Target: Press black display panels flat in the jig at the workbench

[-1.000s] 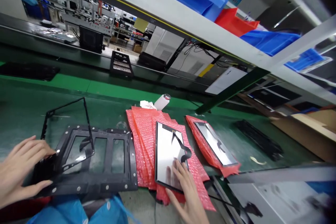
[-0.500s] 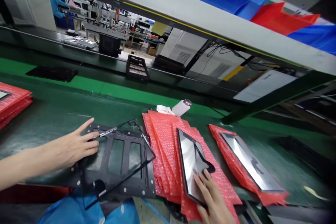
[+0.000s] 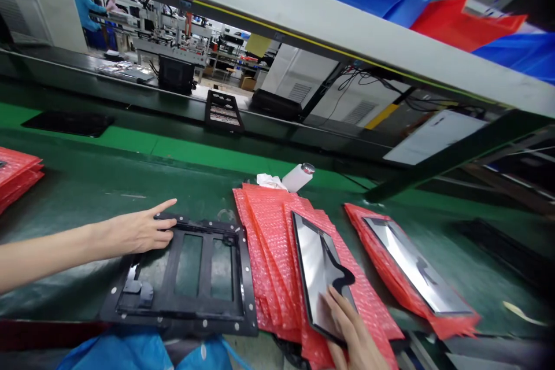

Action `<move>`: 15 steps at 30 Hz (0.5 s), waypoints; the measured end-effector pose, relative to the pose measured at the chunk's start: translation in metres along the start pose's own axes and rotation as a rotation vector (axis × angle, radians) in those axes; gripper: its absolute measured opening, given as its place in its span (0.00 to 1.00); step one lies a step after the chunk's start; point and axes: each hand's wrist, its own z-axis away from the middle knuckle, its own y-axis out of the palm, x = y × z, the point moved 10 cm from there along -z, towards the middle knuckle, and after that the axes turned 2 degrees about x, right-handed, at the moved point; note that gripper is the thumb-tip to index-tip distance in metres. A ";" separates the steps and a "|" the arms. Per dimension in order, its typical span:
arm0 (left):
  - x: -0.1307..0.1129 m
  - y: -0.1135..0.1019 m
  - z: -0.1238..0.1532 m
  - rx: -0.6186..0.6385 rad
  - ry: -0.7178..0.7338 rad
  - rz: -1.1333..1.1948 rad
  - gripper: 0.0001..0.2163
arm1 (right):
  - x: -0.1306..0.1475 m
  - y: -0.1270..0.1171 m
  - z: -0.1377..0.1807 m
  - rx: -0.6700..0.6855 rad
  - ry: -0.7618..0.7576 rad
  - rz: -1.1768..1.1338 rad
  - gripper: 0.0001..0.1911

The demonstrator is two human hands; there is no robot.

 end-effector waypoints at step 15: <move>-0.028 -0.011 -0.006 0.115 -0.041 -0.424 0.21 | 0.023 -0.047 -0.020 -0.157 -0.040 0.091 0.35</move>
